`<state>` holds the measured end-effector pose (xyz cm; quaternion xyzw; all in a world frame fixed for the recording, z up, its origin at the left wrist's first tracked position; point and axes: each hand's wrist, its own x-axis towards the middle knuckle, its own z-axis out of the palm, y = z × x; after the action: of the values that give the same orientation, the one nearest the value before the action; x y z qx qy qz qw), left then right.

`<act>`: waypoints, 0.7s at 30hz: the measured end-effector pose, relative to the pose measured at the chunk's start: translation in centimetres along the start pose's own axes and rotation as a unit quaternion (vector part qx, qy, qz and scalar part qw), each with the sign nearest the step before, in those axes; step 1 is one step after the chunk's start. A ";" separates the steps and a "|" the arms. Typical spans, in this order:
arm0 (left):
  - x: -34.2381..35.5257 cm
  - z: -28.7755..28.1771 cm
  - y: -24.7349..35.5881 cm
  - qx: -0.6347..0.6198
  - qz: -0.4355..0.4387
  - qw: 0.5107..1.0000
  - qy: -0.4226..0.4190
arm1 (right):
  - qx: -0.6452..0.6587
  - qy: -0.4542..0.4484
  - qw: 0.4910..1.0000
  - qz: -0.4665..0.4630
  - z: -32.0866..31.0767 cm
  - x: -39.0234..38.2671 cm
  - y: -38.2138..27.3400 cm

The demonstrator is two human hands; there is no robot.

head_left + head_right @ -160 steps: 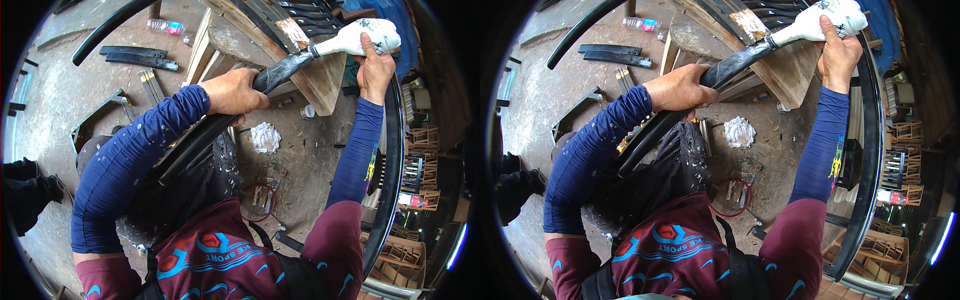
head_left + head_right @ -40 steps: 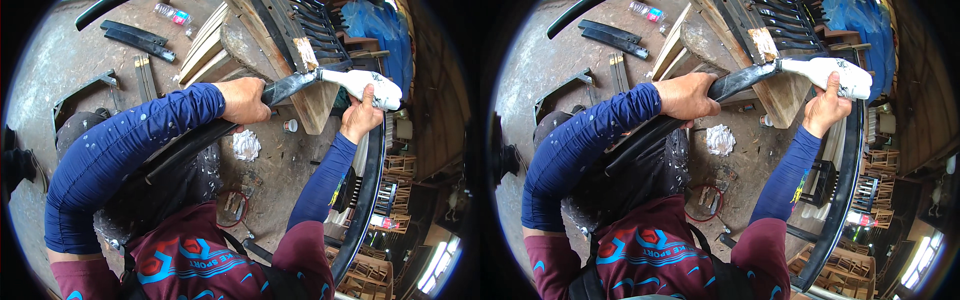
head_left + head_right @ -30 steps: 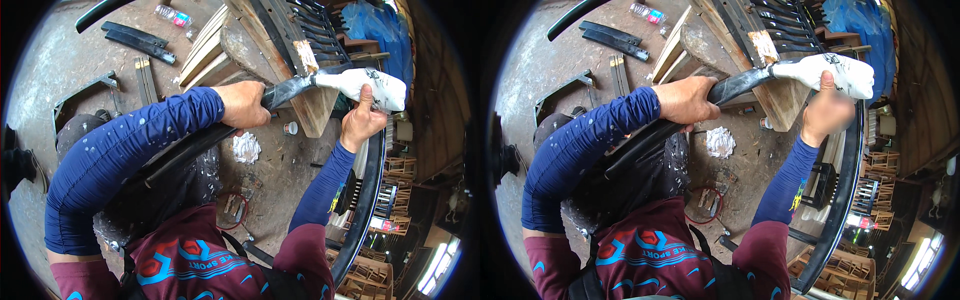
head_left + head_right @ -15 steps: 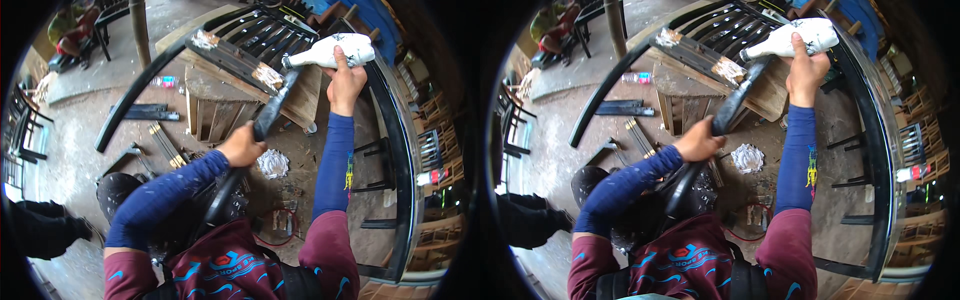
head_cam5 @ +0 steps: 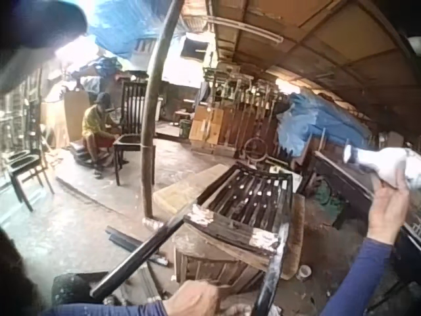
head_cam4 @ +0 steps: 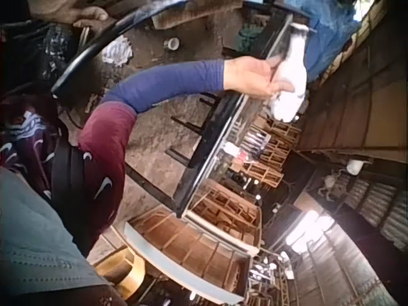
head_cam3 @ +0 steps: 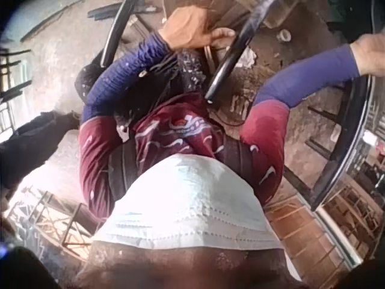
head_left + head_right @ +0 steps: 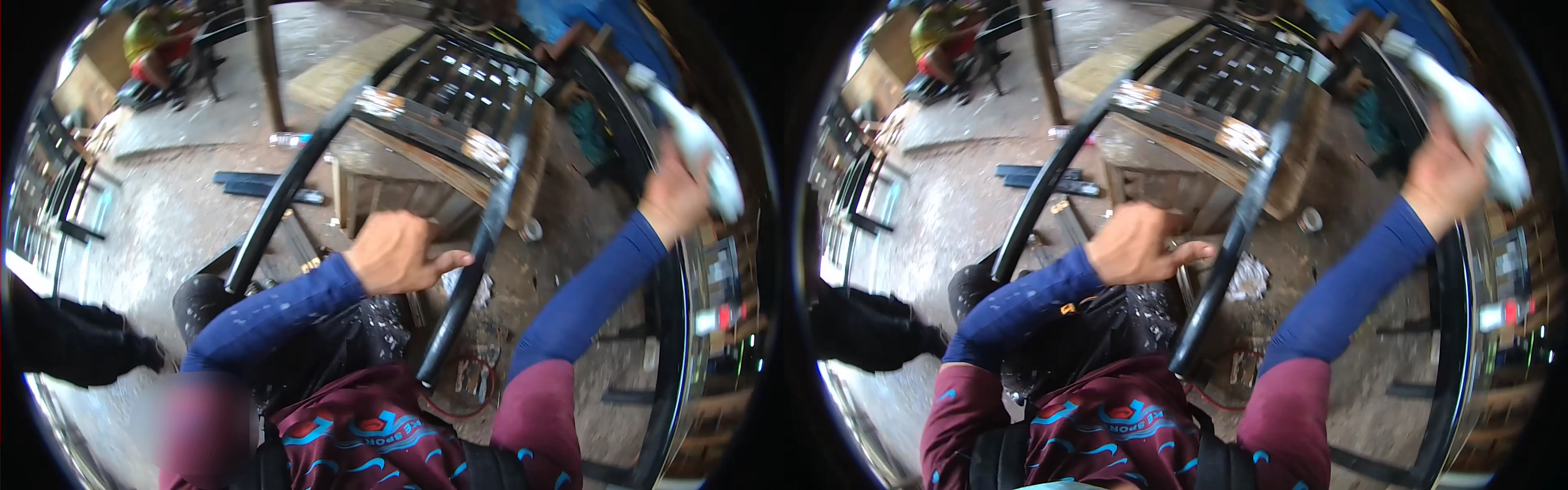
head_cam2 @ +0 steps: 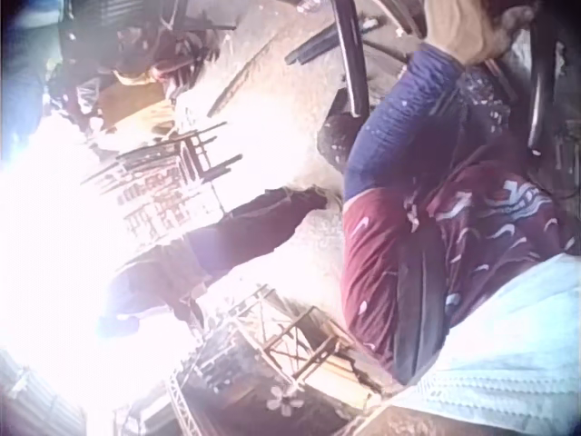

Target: Sanding and cleaning a metal chair frame in a workshop.

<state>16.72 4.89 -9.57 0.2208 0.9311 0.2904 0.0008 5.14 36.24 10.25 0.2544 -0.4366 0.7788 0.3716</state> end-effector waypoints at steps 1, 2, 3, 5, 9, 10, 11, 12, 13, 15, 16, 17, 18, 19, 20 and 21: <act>-1.2 -2.5 -1.8 0.051 -0.004 0.993 0.111 | -0.068 0.025 0.986 -0.151 1.9 -0.3 -0.3; -2.2 -4.8 -4.1 0.098 0.001 0.972 0.213 | -0.074 -0.028 0.995 -0.063 -0.6 1.4 1.4; -2.9 -6.7 -7.5 0.168 -0.026 0.944 0.283 | -0.161 -0.083 0.983 0.029 0.9 -0.5 4.6; -5.2 -8.7 -12.6 0.168 -0.154 0.940 0.255 | -0.214 -0.169 0.949 0.160 3.7 -2.7 9.5; -4.8 -6.3 -17.1 -0.186 -0.215 0.954 0.100 | -0.071 -0.145 0.987 -0.002 11.4 1.3 5.8; -4.6 -6.0 -16.6 -0.218 -0.238 0.944 0.066 | -0.116 -0.202 0.970 0.063 12.3 1.7 7.7; -4.6 -4.6 -16.8 -0.206 -0.218 0.948 0.106 | -0.210 -0.257 0.940 0.076 13.9 0.0 10.1; -5.5 -2.9 -18.5 -0.168 -0.202 0.954 0.141 | -0.281 -0.313 0.902 0.098 16.1 -3.1 14.3; -5.5 -2.5 -18.3 -0.177 -0.190 0.954 0.153 | -0.229 -0.323 0.906 0.152 17.4 -4.4 16.7; -5.7 -3.1 -16.6 -0.174 -0.178 0.954 0.168 | -0.156 -0.338 0.897 0.240 18.8 -6.3 20.0; -5.5 -3.2 -16.3 -0.187 -0.173 0.952 0.171 | -0.135 -0.344 0.889 0.270 19.3 -6.9 21.0; -5.2 -3.2 -16.2 -0.200 -0.168 0.951 0.166 | -0.138 -0.337 0.898 0.248 19.7 -7.7 21.9; -5.3 -3.3 -16.2 -0.209 -0.168 0.950 0.161 | -0.140 -0.334 0.896 0.256 20.2 -8.3 22.8; -5.4 -3.2 -16.2 -0.209 -0.173 0.949 0.158 | -0.149 -0.340 0.891 0.260 20.5 -8.8 23.6; -5.5 -3.3 -16.3 -0.218 -0.173 0.947 0.161 | -0.158 -0.344 0.887 0.264 20.7 -9.2 24.2; -5.6 -3.3 -16.3 -0.215 -0.175 0.948 0.160 | -0.165 -0.350 0.883 0.267 20.9 -9.5 24.6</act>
<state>14.61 -11.18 -16.36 -0.0002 0.8586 0.5102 -0.0498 -7.41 6.26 1.62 0.3193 -0.7115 0.6258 0.0091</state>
